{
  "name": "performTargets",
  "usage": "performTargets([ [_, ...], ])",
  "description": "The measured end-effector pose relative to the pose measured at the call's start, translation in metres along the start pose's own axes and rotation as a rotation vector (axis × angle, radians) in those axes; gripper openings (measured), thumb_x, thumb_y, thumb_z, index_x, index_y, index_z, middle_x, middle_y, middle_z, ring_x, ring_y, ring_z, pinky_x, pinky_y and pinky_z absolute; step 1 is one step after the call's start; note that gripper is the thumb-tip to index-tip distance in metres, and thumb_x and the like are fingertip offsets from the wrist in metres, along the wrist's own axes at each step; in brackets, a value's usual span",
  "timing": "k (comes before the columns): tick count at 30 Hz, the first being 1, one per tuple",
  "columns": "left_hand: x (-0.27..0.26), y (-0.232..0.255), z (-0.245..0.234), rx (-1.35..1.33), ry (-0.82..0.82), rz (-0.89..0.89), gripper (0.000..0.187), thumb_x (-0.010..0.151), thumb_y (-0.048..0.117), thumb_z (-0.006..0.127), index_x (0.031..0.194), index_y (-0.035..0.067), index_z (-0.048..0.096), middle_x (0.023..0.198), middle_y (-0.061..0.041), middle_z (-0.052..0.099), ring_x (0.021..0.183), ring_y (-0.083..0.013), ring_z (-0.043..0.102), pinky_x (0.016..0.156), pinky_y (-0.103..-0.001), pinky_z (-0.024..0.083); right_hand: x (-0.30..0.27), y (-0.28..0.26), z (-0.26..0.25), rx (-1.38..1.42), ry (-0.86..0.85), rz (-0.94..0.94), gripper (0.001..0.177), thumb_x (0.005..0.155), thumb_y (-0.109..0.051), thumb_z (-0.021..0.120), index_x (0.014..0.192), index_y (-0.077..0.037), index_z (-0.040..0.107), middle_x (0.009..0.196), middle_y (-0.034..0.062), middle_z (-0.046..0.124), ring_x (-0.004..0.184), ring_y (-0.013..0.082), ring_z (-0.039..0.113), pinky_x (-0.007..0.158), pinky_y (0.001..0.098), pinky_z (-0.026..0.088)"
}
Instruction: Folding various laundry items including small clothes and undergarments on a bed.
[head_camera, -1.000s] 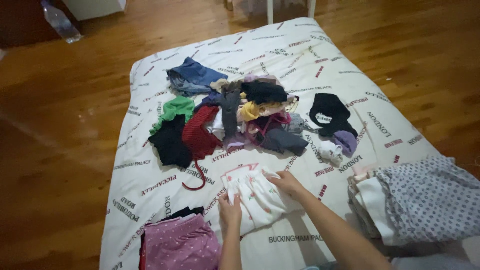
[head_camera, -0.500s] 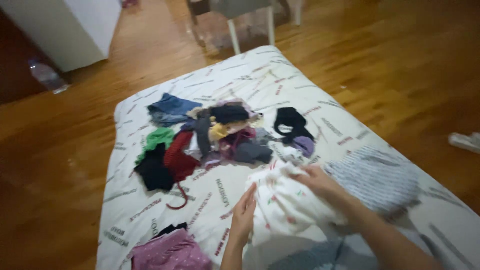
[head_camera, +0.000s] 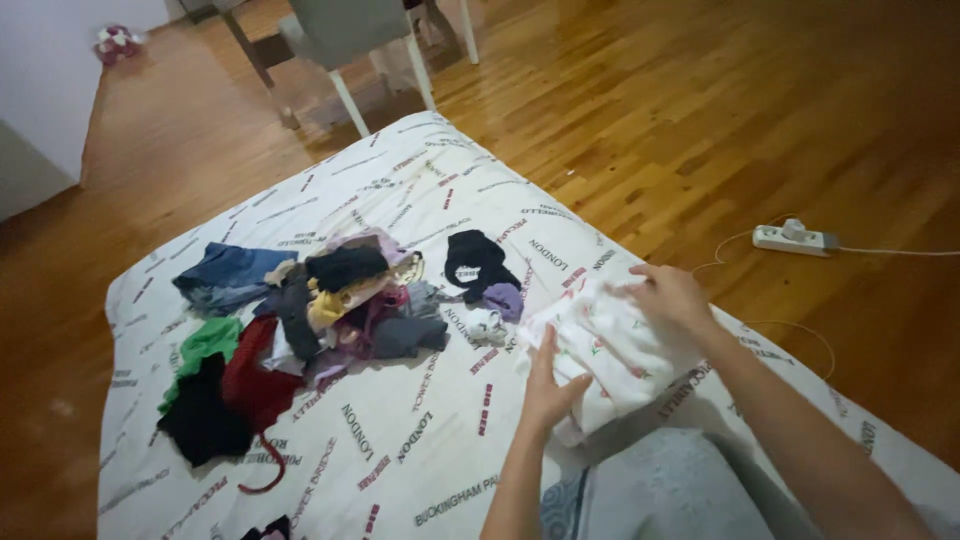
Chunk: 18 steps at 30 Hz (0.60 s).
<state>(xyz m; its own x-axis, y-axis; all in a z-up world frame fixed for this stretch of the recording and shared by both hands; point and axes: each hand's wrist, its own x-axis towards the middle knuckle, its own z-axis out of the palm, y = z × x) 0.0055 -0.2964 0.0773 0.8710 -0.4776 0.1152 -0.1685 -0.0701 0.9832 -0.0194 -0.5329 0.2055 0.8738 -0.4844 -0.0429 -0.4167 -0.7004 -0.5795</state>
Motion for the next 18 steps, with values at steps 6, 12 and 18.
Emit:
performTargets([
  [6, 0.003, 0.000, 0.025, 0.082, 0.102, 0.013, 0.113, 0.067, 0.011, 0.086, 0.162, 0.012, 0.024, 0.157, -0.020, 0.041, 0.144, -0.0319, 0.045, 0.117, -0.036, 0.039, -0.034, 0.012, 0.072, -0.377, 0.286, -0.636, 0.047, 0.085, -0.046, 0.068, 0.128, -0.026, 0.070, 0.149, 0.0012, 0.056, 0.145, 0.0322, 0.046, 0.125, 0.0519, 0.034],
  [12, -0.003, -0.035, 0.020, 0.262, 0.099, 0.094, 0.103, 0.074, 0.009, 0.091, 0.159, 0.009, 0.033, 0.160, -0.024, 0.036, 0.144, -0.0372, 0.040, 0.114, -0.041, 0.037, -0.037, 0.006, 0.103, -0.357, 0.291, -0.500, 0.077, 0.078, -0.071, 0.061, 0.145, -0.034, 0.052, 0.159, 0.0140, 0.037, 0.145, 0.0450, 0.026, 0.104, 0.0806, 0.015],
  [18, -0.045, -0.016, -0.035, -0.050, 0.110, -0.107, 0.072, 0.077, 0.004, 0.077, 0.145, 0.009, 0.053, 0.162, -0.016, 0.036, 0.096, -0.0258, 0.074, 0.080, -0.031, 0.062, -0.035, 0.000, 0.106, -0.367, 0.247, -0.470, 0.081, 0.079, -0.075, 0.056, 0.150, -0.038, 0.048, 0.162, 0.0100, 0.035, 0.149, 0.0415, 0.027, 0.106, 0.0795, 0.021],
])
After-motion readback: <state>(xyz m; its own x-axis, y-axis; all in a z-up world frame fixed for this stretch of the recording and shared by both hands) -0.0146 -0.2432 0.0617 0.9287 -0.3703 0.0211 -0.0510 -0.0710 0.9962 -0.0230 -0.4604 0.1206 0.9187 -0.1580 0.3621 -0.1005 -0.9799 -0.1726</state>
